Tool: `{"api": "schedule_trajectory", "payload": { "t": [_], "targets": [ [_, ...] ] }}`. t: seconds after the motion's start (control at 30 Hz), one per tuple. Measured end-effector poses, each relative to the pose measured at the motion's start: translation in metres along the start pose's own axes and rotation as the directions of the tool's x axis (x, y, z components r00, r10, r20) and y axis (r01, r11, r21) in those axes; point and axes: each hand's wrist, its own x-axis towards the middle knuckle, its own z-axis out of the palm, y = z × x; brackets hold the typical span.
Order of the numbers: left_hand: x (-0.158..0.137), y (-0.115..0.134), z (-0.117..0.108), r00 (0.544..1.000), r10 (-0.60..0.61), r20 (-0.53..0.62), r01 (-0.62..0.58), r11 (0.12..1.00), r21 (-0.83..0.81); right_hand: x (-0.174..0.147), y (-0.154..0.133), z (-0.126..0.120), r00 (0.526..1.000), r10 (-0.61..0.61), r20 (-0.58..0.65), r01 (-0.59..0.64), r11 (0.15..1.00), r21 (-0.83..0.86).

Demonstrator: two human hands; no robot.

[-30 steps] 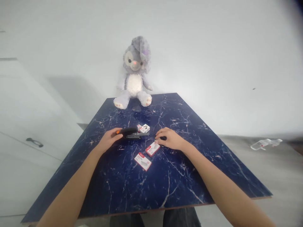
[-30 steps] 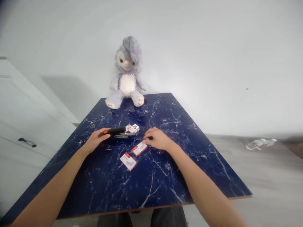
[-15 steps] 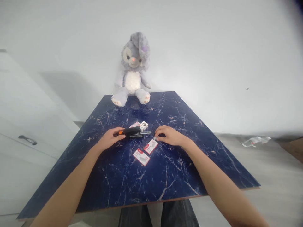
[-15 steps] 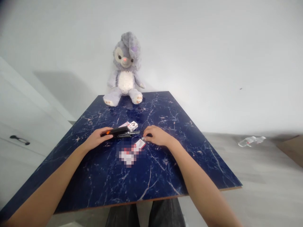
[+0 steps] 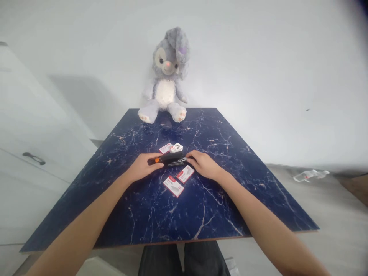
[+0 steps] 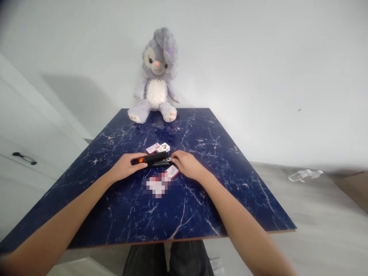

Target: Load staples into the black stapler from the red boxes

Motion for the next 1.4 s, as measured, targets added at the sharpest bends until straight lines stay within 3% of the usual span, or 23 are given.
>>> {"api": "schedule_trajectory", "payload": {
  "t": [0.2, 0.47, 0.83, 1.1, 1.3, 1.4],
  "targets": [
    [0.0, -0.001, 0.0, 1.0, 0.009, -0.017, -0.009, 1.0, 0.011, 0.001, 0.002, -0.001, 1.0, -0.014, 0.005, 0.014, 0.999, -0.05],
    [0.0, 0.001, 0.0, 1.0, 0.007, -0.001, -0.007, 1.0, -0.006, 0.0, -0.006, -0.002, 0.989, 0.038, -0.143, -0.04, 0.999, -0.013],
    [-0.001, -0.001, 0.003, 0.998, 0.042, -0.047, -0.038, 0.996, 0.078, 0.0, -0.003, 0.001, 0.924, 0.14, -0.356, -0.067, 0.975, 0.211],
    [-0.002, 0.0, 0.004, 0.996, 0.053, -0.071, -0.044, 0.992, 0.122, -0.001, -0.003, 0.006, 0.892, 0.236, -0.386, -0.1, 0.935, 0.339],
    [-0.001, -0.001, 0.005, 0.995, 0.054, -0.086, -0.04, 0.987, 0.157, 0.001, -0.006, 0.003, 0.941, 0.103, -0.322, -0.037, 0.978, 0.204],
    [-0.001, -0.002, 0.005, 0.995, 0.054, -0.089, -0.038, 0.984, 0.172, 0.002, -0.012, 0.001, 0.938, 0.111, -0.328, -0.039, 0.975, 0.22]
  ]
}}
